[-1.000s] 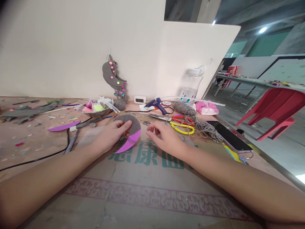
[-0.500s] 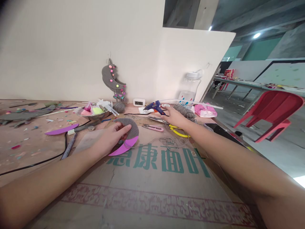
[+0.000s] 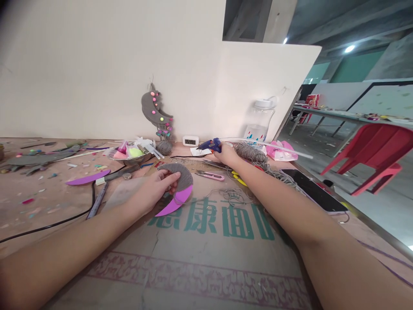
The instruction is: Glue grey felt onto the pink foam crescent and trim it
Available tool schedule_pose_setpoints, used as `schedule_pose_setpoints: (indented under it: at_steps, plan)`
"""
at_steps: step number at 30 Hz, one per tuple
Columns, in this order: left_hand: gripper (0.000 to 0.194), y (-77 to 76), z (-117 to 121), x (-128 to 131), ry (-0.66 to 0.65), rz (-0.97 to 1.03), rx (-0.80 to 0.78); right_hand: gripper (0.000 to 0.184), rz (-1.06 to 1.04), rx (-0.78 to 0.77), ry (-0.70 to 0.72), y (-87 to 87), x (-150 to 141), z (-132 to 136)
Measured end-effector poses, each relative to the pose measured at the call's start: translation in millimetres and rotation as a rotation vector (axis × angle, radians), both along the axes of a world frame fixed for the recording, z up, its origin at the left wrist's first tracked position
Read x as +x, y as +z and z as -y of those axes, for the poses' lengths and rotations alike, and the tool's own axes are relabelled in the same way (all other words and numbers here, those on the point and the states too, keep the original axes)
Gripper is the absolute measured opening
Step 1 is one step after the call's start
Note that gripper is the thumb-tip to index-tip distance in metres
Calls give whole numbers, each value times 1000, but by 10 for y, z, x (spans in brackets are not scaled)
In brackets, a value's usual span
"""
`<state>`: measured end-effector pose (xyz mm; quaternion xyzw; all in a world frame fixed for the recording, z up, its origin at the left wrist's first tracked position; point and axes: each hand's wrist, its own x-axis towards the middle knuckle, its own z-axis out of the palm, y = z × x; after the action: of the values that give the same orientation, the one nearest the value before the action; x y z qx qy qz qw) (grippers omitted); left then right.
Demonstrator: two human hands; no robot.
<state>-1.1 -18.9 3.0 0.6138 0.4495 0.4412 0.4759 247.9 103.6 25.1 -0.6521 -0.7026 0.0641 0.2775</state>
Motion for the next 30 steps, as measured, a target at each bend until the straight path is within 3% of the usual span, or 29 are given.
schedule_pose_setpoints:
  at_steps: [3, 7, 10, 13, 17, 22, 26, 30]
  plan:
    - [34, 3, 6, 3, -5, 7, 10, 43, -28, 24, -14, 122, -3, 150]
    - [34, 42, 34, 4, 9, -8, 18, 44, -59, -20, -1, 323, 15, 550]
    - [33, 67, 47, -6, 18, -51, 30, 46, -147, -60, 130, 388, 23, 933]
    - [34, 61, 35, -18, 26, -108, 55, 36, -255, -39, 250, 339, 15, 1279]
    - [37, 42, 13, -17, -2, -110, 74, 32, -391, -50, 315, 141, 6, 1543]
    - [37, 42, 12, -20, 16, -102, 114, 28, -194, -90, 286, -69, 4, 1617]
    - [23, 22, 7, -27, 18, -55, 125, 23, -275, -135, 419, -83, -33, 1654]
    - [19, -3, -3, -21, 22, 45, 76, 22, -274, -151, 397, -54, -65, 1688]
